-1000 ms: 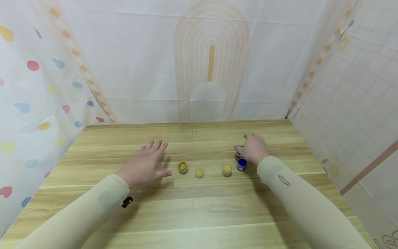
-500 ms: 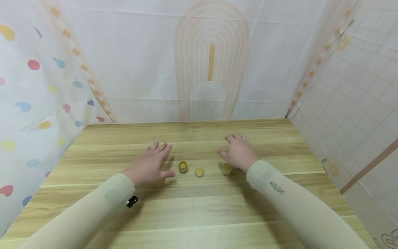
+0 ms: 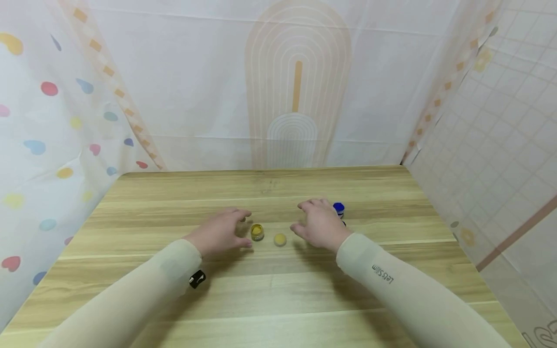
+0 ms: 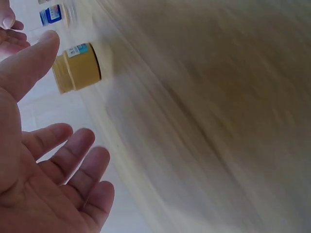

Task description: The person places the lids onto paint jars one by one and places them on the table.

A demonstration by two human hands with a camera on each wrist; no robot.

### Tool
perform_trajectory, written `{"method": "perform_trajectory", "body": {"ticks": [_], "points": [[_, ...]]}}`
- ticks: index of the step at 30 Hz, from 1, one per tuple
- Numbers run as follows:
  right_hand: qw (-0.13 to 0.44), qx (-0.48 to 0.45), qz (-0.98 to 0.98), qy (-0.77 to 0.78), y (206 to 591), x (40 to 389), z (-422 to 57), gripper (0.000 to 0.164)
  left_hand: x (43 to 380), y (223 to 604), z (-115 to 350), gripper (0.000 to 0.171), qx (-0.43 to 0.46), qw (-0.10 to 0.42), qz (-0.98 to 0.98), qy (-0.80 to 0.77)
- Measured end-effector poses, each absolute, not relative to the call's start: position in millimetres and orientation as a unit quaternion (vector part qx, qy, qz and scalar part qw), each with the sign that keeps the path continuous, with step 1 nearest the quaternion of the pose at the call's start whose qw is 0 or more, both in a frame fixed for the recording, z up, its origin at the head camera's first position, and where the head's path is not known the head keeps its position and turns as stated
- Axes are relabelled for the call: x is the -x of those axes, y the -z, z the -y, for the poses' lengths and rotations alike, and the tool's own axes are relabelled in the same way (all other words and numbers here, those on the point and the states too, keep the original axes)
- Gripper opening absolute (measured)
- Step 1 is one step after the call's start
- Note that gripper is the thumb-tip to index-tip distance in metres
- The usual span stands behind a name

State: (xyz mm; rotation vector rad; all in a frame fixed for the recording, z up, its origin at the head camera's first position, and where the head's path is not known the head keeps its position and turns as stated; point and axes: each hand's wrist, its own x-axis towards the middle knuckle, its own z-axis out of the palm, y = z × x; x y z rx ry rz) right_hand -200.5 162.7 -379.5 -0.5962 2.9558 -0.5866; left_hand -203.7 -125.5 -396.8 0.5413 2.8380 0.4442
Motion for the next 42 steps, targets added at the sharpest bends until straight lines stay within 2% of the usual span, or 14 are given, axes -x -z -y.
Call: {"method": "perform_trajectory", "body": {"ticks": [9,21,26,31,38,42], "points": [[0.025,0.203,-0.962,0.180,381.0,192.8,-159.2,0.062,214.5,409.3,114.1,0.068,-0.172,0.141,-0.956,-0.193],[0.029,0.203,-0.962,0.178,382.4,190.8,-155.7,0.062,211.6,413.6,110.2,0.033,-0.180,0.120,-0.955,-0.203],[0.034,0.204,-0.961,0.185,382.5,190.3,-152.8,0.061,209.4,409.7,117.9,0.030,-0.157,0.125,-0.948,-0.248],[0.056,0.218,-0.956,0.187,384.4,190.5,-146.2,0.060,206.0,408.1,127.0,0.030,-0.155,0.108,-0.939,-0.288],[0.084,0.256,-0.953,0.139,390.3,193.2,-132.3,0.054,200.8,406.0,133.6,0.021,-0.174,0.077,-0.928,-0.321],[0.084,0.280,-0.951,0.100,395.0,196.0,-124.2,0.050,197.3,405.1,133.2,0.020,-0.183,0.071,-0.926,-0.322]]}}
